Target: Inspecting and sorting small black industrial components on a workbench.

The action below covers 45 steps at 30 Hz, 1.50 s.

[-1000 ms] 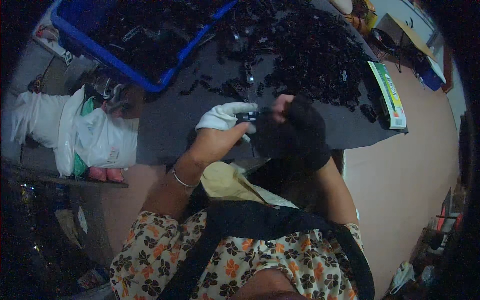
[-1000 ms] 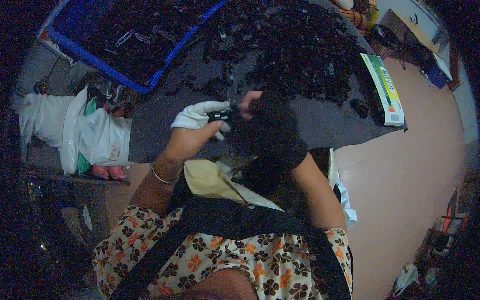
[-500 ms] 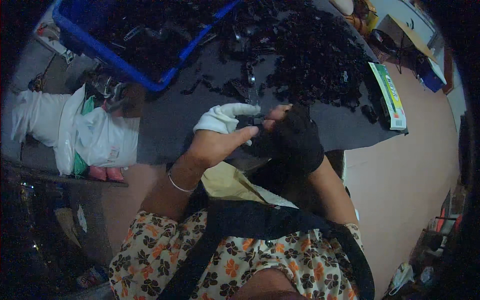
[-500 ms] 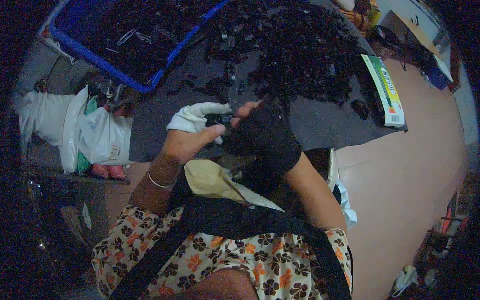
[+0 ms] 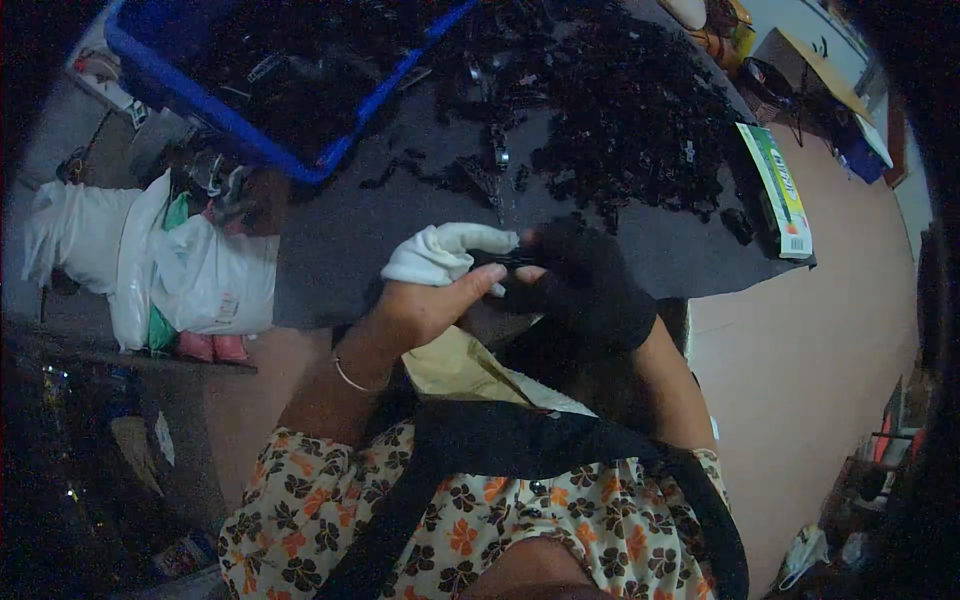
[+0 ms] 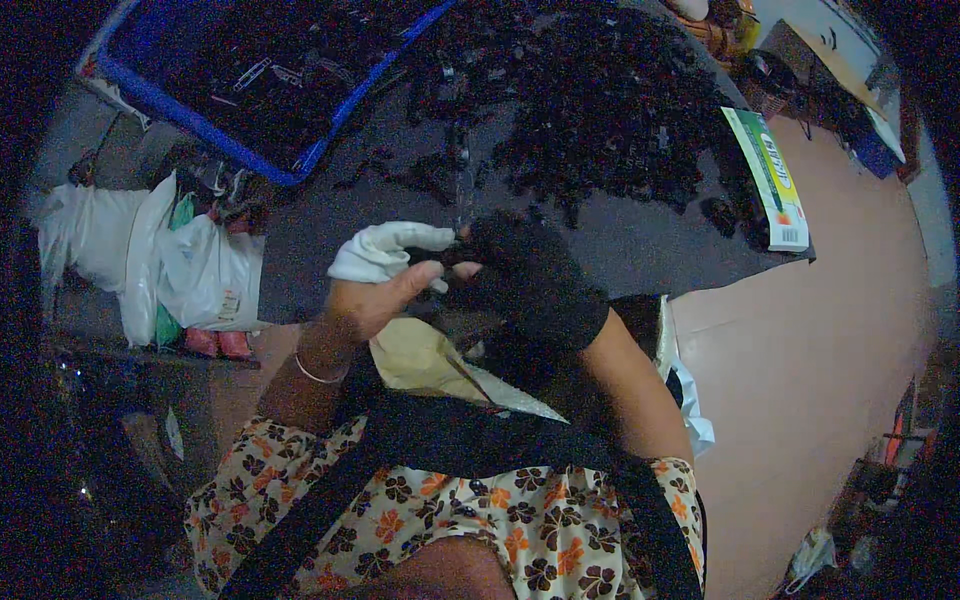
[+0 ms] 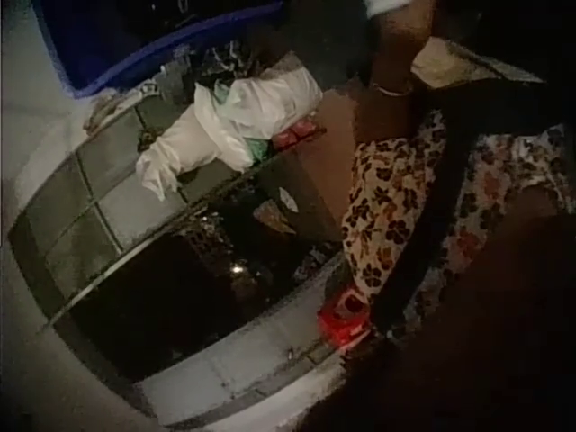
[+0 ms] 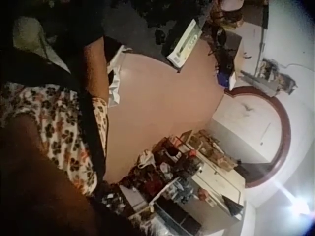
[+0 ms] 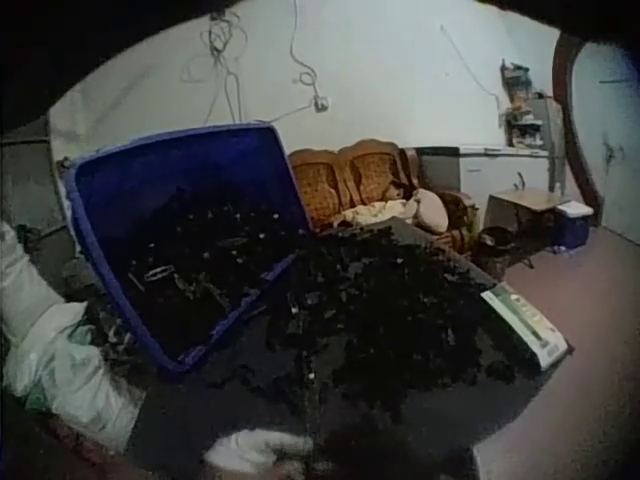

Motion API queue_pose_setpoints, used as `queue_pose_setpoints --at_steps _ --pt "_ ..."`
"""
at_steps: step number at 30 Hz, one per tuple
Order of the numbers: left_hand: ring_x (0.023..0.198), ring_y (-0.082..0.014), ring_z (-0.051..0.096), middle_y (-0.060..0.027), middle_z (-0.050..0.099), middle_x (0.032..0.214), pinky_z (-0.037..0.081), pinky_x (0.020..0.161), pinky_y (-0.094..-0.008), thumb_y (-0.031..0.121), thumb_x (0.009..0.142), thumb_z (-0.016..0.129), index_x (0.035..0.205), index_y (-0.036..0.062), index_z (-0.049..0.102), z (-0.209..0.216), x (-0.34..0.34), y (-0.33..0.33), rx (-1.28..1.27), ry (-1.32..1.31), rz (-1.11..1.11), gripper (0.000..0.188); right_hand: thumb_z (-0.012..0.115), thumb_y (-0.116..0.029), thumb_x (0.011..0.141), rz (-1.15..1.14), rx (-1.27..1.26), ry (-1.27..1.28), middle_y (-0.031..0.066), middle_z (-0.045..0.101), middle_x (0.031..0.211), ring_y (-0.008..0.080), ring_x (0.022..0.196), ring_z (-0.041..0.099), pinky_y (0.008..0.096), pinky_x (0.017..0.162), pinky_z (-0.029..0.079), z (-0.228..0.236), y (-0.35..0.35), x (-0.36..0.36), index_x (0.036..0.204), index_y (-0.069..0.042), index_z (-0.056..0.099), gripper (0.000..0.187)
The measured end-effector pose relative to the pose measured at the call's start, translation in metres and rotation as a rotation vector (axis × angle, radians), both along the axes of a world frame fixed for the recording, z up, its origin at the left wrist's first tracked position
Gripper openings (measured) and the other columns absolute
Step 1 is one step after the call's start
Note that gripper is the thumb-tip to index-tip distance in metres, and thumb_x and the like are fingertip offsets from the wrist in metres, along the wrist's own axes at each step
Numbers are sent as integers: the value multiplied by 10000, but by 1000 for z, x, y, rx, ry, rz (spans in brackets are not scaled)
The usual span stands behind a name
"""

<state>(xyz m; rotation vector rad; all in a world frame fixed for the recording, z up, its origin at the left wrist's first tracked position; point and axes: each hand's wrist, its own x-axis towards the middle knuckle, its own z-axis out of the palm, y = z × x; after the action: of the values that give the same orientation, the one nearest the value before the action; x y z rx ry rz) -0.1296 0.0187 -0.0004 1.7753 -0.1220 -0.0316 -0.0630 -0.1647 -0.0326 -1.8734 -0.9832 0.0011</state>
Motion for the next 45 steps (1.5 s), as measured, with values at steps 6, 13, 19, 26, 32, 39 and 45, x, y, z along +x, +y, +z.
queue_pose_setpoints --at_steps 6,13,19,26,32,39,45 --pt "812 -120 572 -101 613 931 469 715 -252 30 768 631 1066 -28 551 3 2 9 156 53 -19 314 686 -172 707 -13 -22 -599 142 587 896 299 791 593 373 669 481 -1 -4 6 948 -56 616 277" --pt "978 -170 531 -134 568 1061 400 882 -291 24 773 617 1235 0 408 -19 7 -3 142 -394 46 507 666 -160 696 38 121 -179 140 597 965 317 813 604 376 638 494 -9 -1 0 973 -72 601 298" --pt "1214 -267 359 -208 335 1317 317 983 -335 1 832 491 1363 4 88 -28 2 -18 32 -319 12 667 627 -79 690 -12 -79 -396 173 585 969 298 820 597 360 684 491 14 3 -12 979 -12 569 303" --pt "789 -141 566 -115 533 1080 477 729 -257 8 864 433 1315 -24 234 -8 5 -8 -192 -149 120 494 626 -83 686 -259 234 86 143 589 877 289 760 586 339 690 482 -8 5 -10 921 1 583 253" --pt "661 -83 547 -46 594 832 467 577 -204 118 882 494 1067 -1 550 -15 20 5 -467 219 92 227 638 -80 669 36 -59 -337 132 583 833 307 750 570 331 663 473 3 2 -2 898 -19 586 243" --pt "732 -96 559 -43 606 858 478 593 -225 121 855 552 1045 5 561 -1 22 8 -88 161 -12 223 618 -62 697 116 26 -611 136 576 924 318 775 563 396 615 449 -3 -1 1 1037 -59 495 361" --pt "751 -99 560 -58 614 863 486 623 -238 57 825 579 1034 -19 568 -2 11 7 30 92 -15 223 587 -49 743 96 -68 -652 143 579 870 305 696 559 375 553 440 -1 1 1 948 -48 519 216"
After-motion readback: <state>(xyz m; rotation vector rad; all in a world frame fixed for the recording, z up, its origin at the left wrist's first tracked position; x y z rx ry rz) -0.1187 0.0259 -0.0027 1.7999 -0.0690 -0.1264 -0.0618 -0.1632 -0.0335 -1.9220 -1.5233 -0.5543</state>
